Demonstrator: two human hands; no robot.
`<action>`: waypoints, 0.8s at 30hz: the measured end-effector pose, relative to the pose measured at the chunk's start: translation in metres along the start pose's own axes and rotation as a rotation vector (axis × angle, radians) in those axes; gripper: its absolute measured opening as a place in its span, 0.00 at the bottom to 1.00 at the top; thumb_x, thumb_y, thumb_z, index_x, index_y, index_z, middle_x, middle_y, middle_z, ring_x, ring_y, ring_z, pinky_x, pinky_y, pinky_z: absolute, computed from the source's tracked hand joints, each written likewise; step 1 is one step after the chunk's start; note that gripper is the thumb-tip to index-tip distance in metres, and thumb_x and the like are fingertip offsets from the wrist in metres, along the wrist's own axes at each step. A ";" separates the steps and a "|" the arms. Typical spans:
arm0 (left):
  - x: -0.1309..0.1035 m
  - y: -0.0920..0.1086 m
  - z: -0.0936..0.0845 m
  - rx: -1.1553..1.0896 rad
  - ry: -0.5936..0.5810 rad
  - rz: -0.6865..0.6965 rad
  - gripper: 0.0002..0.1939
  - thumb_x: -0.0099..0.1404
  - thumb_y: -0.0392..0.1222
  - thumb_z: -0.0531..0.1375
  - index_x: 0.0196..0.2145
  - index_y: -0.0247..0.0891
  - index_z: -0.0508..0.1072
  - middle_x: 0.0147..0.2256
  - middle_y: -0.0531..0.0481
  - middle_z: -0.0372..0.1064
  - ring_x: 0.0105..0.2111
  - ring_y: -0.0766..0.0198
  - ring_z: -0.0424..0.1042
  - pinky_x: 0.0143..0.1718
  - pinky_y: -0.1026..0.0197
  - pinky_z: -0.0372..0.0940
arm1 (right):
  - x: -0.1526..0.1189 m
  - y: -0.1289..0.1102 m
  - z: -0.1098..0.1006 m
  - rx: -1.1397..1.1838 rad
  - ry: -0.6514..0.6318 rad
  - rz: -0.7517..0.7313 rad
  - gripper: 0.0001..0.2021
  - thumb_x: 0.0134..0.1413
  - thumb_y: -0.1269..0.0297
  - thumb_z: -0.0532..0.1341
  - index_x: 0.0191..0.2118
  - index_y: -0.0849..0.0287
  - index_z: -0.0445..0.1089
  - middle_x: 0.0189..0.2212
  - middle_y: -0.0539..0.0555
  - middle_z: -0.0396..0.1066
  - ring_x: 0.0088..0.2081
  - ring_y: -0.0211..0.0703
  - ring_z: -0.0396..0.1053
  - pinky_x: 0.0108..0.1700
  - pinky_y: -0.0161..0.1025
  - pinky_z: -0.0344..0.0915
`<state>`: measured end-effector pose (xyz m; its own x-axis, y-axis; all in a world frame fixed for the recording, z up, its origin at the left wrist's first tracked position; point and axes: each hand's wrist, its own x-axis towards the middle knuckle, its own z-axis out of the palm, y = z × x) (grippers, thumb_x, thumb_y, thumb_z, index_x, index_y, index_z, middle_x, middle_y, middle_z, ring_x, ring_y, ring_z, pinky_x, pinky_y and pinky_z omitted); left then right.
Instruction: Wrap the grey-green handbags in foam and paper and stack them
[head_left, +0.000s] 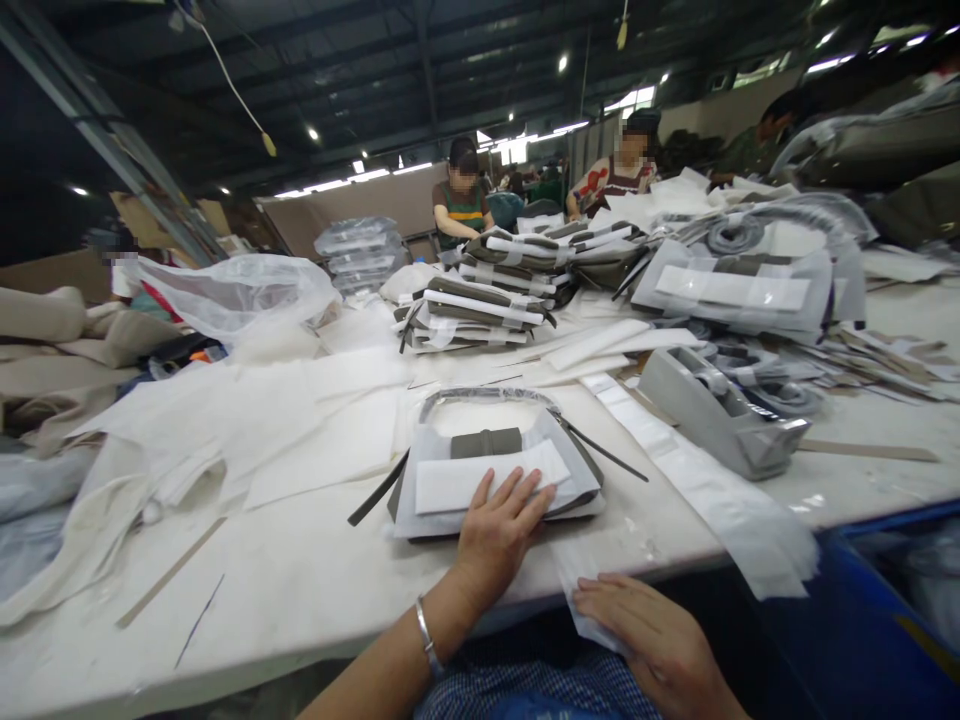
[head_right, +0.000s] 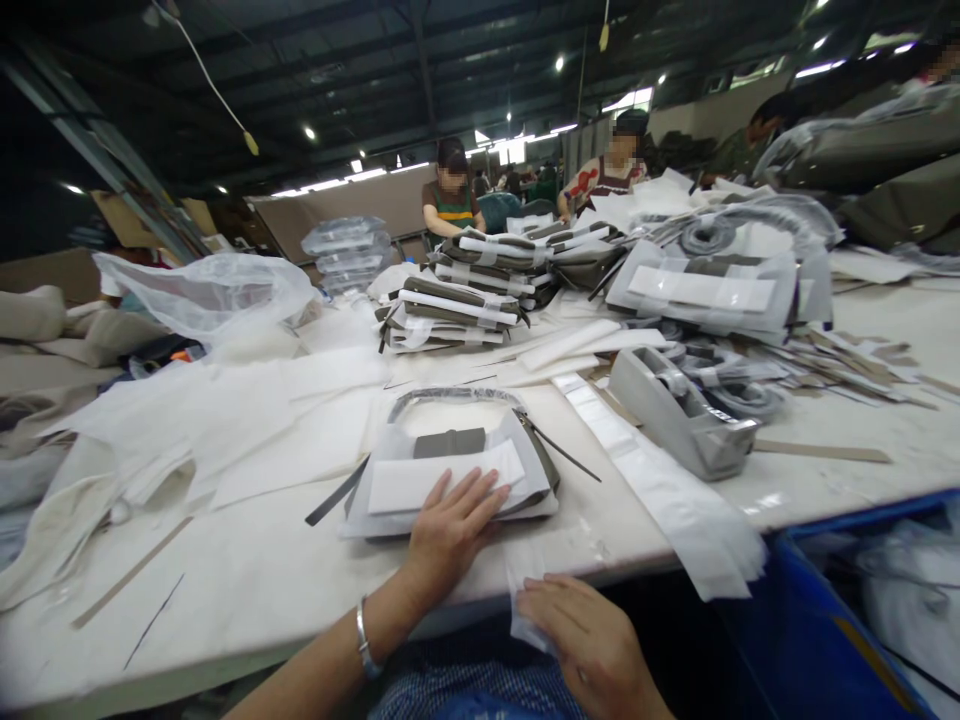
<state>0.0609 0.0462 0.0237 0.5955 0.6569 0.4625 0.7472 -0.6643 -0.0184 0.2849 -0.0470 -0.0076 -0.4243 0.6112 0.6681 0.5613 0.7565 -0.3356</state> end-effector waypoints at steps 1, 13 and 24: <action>0.000 0.000 0.000 0.003 0.003 0.001 0.20 0.73 0.45 0.55 0.61 0.51 0.63 0.62 0.55 0.63 0.62 0.59 0.61 0.63 0.42 0.58 | 0.000 -0.001 -0.002 0.001 -0.011 -0.006 0.27 0.51 0.83 0.49 0.52 0.56 0.72 0.46 0.50 0.78 0.49 0.38 0.75 0.58 0.36 0.68; -0.004 0.001 0.002 0.006 0.067 0.034 0.19 0.74 0.42 0.53 0.60 0.50 0.65 0.61 0.55 0.64 0.62 0.59 0.61 0.65 0.45 0.54 | 0.081 -0.001 -0.043 -0.093 0.015 -0.063 0.18 0.58 0.80 0.53 0.46 0.54 0.73 0.38 0.49 0.80 0.40 0.37 0.77 0.48 0.33 0.72; -0.006 -0.003 0.013 -0.062 0.135 0.040 0.10 0.73 0.40 0.53 0.48 0.44 0.72 0.56 0.51 0.68 0.61 0.59 0.62 0.64 0.45 0.55 | 0.146 0.065 -0.016 -0.103 -0.134 0.274 0.07 0.60 0.66 0.61 0.37 0.48 0.78 0.36 0.46 0.81 0.39 0.44 0.77 0.44 0.41 0.71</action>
<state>0.0585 0.0491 0.0095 0.5759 0.5784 0.5777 0.7017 -0.7124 0.0139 0.2707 0.0872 0.0787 -0.3331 0.8195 0.4663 0.7337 0.5359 -0.4176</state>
